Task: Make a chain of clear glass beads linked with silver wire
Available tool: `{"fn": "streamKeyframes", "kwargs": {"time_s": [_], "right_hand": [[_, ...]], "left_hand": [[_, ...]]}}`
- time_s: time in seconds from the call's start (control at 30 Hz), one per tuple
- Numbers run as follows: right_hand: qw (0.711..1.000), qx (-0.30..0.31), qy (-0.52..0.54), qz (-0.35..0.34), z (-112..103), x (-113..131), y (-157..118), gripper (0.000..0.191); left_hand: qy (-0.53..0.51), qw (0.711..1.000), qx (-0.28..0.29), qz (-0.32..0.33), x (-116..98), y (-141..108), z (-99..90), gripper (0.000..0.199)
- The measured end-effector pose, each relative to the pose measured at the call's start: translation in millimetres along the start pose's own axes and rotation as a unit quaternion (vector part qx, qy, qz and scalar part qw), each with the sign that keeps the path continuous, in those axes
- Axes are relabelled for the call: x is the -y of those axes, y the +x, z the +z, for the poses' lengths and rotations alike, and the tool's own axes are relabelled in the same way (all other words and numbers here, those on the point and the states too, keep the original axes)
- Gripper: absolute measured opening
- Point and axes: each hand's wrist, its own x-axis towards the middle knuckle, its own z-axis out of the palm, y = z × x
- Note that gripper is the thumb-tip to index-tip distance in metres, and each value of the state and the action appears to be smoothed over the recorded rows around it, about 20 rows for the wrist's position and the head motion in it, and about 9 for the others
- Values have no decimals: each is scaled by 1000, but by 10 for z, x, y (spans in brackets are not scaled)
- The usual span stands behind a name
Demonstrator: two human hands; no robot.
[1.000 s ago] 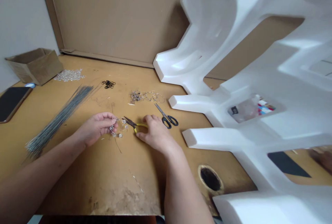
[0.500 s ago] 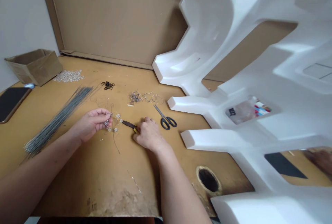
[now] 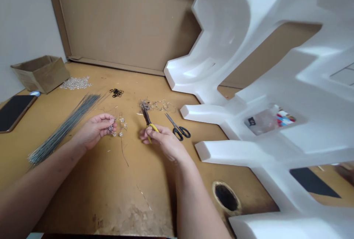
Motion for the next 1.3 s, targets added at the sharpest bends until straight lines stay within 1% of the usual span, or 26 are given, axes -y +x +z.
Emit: {"fn": "streamKeyframes", "kwargs": {"time_s": [0.03,0.07,0.17,0.23,0.37,0.47,0.57,0.63,0.8,0.97,1.17,1.3], "right_hand": [[998,38,44,-6,19,28,-28,17],[996,68,60,-14,44,54,-53,20],[991,128,15,-25,123,99,-89,31],[989,143,-37,-30,165,105,-82,39],[983,123,-133,-30,245,109,-56,45],[980,99,-169,-22,318,123,-69,45],[981,82,-178,-13,371,136,-92,45],[981,74,-179,-7,385,143,-101,44],[981,69,-179,-2,386,161,-101,43],[980,65,-190,-8,393,157,-88,43],[978,60,-202,2,408,155,-99,43],[975,54,-214,-3,414,181,-116,44]], "left_hand": [[0,1000,-3,7,0,6,-4,20],[1,1000,-6,13,0,13,-8,21],[7,999,-15,34,6,32,-18,21],[19,998,-21,50,15,43,-26,21],[60,994,-19,84,42,51,-41,17],[98,989,-16,114,61,44,-39,12],[133,980,-14,148,71,33,-21,9],[150,976,-17,160,77,26,-7,9],[169,971,-26,165,96,8,13,8],[188,967,-16,169,105,-15,20,7],[205,962,-12,182,127,-15,16,5],[230,953,-12,196,132,-11,12,4]]}}
